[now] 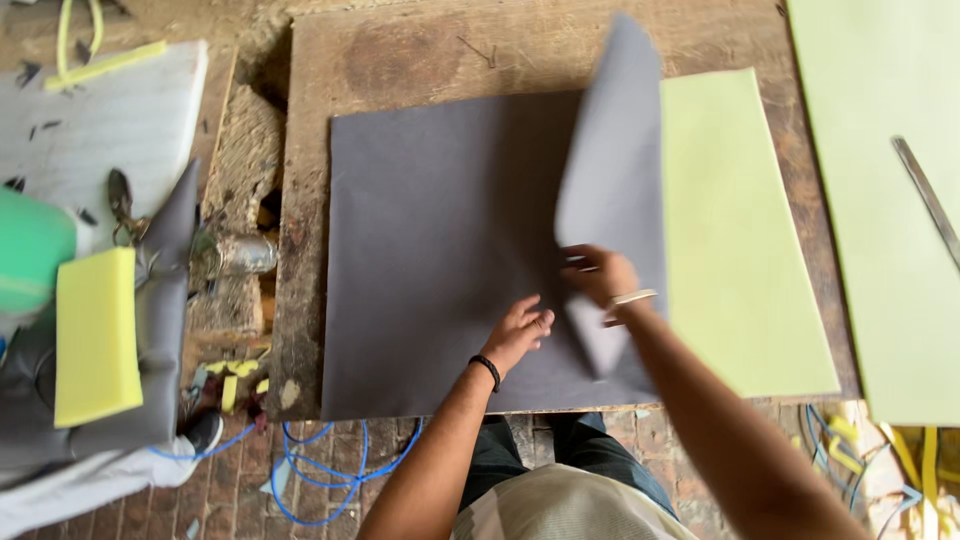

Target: The person aligns a dark gray fabric over a yellow foam sheet on a wooden workbench, smooths it, and uses a straightedge to trim the foam. They then apply adhesive with a spray gun and press the fabric onto the foam, repeating the process for another section.

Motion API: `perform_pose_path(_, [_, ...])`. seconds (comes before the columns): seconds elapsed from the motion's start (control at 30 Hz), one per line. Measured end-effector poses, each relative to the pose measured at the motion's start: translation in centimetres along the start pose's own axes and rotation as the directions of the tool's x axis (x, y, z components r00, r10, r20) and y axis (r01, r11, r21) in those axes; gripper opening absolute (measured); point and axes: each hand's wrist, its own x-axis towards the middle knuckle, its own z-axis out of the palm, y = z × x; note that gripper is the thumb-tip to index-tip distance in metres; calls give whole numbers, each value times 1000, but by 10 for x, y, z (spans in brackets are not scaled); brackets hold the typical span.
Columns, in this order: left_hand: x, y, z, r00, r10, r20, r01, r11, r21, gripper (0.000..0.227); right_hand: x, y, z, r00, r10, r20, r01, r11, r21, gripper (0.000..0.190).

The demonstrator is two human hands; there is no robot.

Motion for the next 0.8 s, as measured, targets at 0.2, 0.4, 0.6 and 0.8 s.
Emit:
perform_pose_path(0.2, [-18, 7, -56, 770, 266, -580, -222, 964, 148, 32, -11, -89, 79, 823, -286, 490, -138, 737, 661, 37])
perform_pose_path(0.4, [-95, -23, -187, 347, 259, -901, 136, 937, 321, 29, -36, -105, 94, 901, -86, 424, 144, 984, -106, 39])
perform_pose_path(0.6, [-81, -57, -259, 334, 183, -925, 156, 957, 245, 29, -41, -134, 149, 910, -92, 403, 216, 938, -273, 39])
perform_pose_path(0.8, [-76, -77, -336, 384, 132, -914, -42, 991, 126, 51, -40, -172, 235, 898, -181, 401, 309, 908, -283, 42])
